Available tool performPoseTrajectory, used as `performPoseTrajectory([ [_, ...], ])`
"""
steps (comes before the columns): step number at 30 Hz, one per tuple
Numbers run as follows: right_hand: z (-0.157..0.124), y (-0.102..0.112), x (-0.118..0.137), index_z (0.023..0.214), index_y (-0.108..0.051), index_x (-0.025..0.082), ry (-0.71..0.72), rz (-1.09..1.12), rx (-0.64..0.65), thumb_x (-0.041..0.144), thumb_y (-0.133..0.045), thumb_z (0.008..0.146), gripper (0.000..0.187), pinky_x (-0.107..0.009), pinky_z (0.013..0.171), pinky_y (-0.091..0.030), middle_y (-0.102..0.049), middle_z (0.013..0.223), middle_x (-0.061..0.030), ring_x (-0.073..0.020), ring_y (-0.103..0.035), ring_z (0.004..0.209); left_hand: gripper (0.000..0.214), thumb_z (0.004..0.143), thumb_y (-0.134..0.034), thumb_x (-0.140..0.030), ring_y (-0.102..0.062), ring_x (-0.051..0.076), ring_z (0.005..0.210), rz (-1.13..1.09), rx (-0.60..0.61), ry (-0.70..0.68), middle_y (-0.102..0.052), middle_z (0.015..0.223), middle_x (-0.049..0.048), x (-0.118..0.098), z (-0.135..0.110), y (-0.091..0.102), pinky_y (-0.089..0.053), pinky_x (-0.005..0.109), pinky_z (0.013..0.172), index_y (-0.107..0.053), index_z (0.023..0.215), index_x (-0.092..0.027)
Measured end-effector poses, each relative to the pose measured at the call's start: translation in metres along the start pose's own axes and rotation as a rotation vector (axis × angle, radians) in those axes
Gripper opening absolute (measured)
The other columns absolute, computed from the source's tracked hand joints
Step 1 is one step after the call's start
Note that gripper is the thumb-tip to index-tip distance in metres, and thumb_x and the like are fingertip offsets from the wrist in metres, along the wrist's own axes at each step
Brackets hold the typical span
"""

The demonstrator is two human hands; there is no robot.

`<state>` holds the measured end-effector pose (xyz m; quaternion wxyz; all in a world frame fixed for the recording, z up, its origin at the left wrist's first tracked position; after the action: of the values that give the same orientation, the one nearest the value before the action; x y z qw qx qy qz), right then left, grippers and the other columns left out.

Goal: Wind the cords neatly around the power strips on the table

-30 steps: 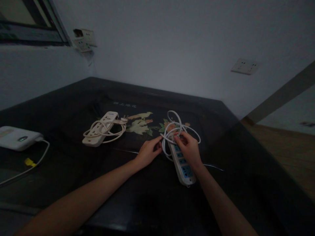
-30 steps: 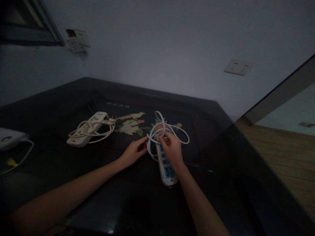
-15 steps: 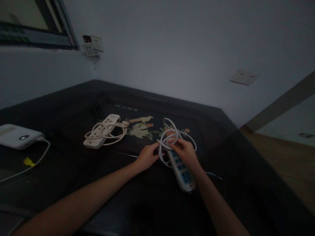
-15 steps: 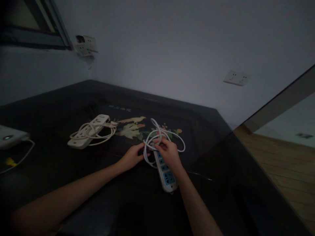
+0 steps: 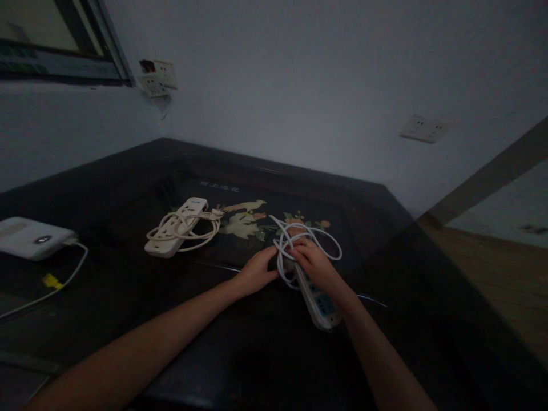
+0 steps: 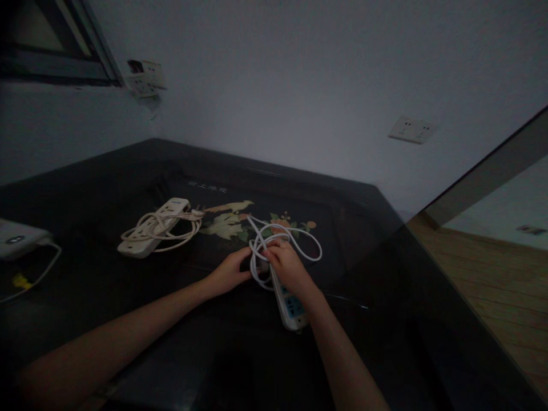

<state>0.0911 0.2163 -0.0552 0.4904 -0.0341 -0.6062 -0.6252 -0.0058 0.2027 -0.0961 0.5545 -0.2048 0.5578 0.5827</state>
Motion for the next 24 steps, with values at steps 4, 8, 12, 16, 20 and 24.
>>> performPoseTrajectory([
  [4, -0.003, -0.001, 0.002, 0.079, -0.067, 0.018, 0.024, -0.065, -0.048, 0.022, -0.043, 0.093, 0.029, -0.039, 0.090, -0.043, -0.061, 0.100, -0.0093, -0.0216, -0.055, 0.097, 0.047, 0.078, -0.060, -0.011, -0.055, 0.023, 0.116, -0.032, 0.010, -0.040, -0.060, 0.125, 0.0104, -0.004, 0.001, -0.002, -0.039, 0.041, 0.103, -0.053, 0.124, -0.017],
  [8, -0.005, -0.002, 0.001, 0.079, -0.068, 0.018, 0.018, -0.091, -0.075, 0.023, -0.042, 0.093, 0.030, -0.040, 0.089, -0.043, -0.061, 0.100, -0.0096, -0.0227, -0.055, 0.097, 0.051, 0.078, -0.059, -0.013, -0.053, 0.023, 0.119, -0.037, 0.060, -0.043, -0.058, 0.127, 0.0103, 0.001, 0.001, -0.006, -0.037, 0.042, 0.105, -0.049, 0.128, -0.017],
  [12, -0.007, 0.001, 0.002, 0.082, -0.068, 0.018, 0.023, -0.081, -0.114, 0.022, -0.042, 0.092, 0.028, -0.040, 0.089, -0.043, -0.062, 0.098, -0.0094, -0.0228, -0.055, 0.097, 0.055, 0.077, -0.060, -0.013, -0.052, 0.024, 0.119, -0.024, 0.089, -0.032, -0.057, 0.128, 0.0100, 0.005, 0.000, -0.007, -0.038, 0.042, 0.105, -0.046, 0.131, -0.018],
  [16, -0.009, 0.006, 0.004, 0.089, -0.067, 0.019, 0.014, -0.057, -0.191, 0.021, -0.044, 0.091, 0.023, -0.038, 0.088, -0.044, -0.064, 0.095, -0.0092, -0.0226, -0.056, 0.096, 0.056, 0.079, -0.060, -0.016, -0.053, 0.024, 0.118, -0.032, 0.109, -0.032, -0.055, 0.130, 0.0104, 0.002, -0.001, -0.008, -0.039, 0.042, 0.104, -0.043, 0.132, -0.019],
  [20, -0.010, 0.007, 0.006, 0.088, -0.066, 0.020, 0.007, -0.063, -0.227, 0.020, -0.045, 0.090, 0.021, -0.039, 0.087, -0.044, -0.066, 0.093, -0.0084, -0.0229, -0.058, 0.095, 0.053, 0.079, -0.059, -0.016, -0.053, 0.023, 0.116, -0.072, 0.115, -0.060, -0.055, 0.129, 0.0125, -0.006, 0.000, -0.010, -0.040, 0.041, 0.102, -0.044, 0.130, -0.016],
  [24, -0.010, 0.018, 0.007, 0.091, -0.065, 0.021, 0.007, -0.050, -0.257, 0.021, -0.047, 0.088, 0.018, -0.039, 0.088, -0.044, -0.066, 0.096, -0.0083, -0.0229, -0.058, 0.096, 0.054, 0.076, -0.057, -0.012, -0.057, 0.022, 0.106, -0.072, 0.134, -0.007, -0.060, 0.119, 0.0102, -0.010, -0.001, -0.010, -0.043, 0.041, 0.098, -0.044, 0.128, -0.016],
])
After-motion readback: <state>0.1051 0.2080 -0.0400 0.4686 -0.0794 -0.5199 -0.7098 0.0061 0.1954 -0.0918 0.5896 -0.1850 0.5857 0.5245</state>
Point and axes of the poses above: each hand's wrist, its own z-axis towards the middle knuckle, its own y-axis out of the back of the hand, x = y × z, the point moved 9 cm from there along z, towards the middle knuckle
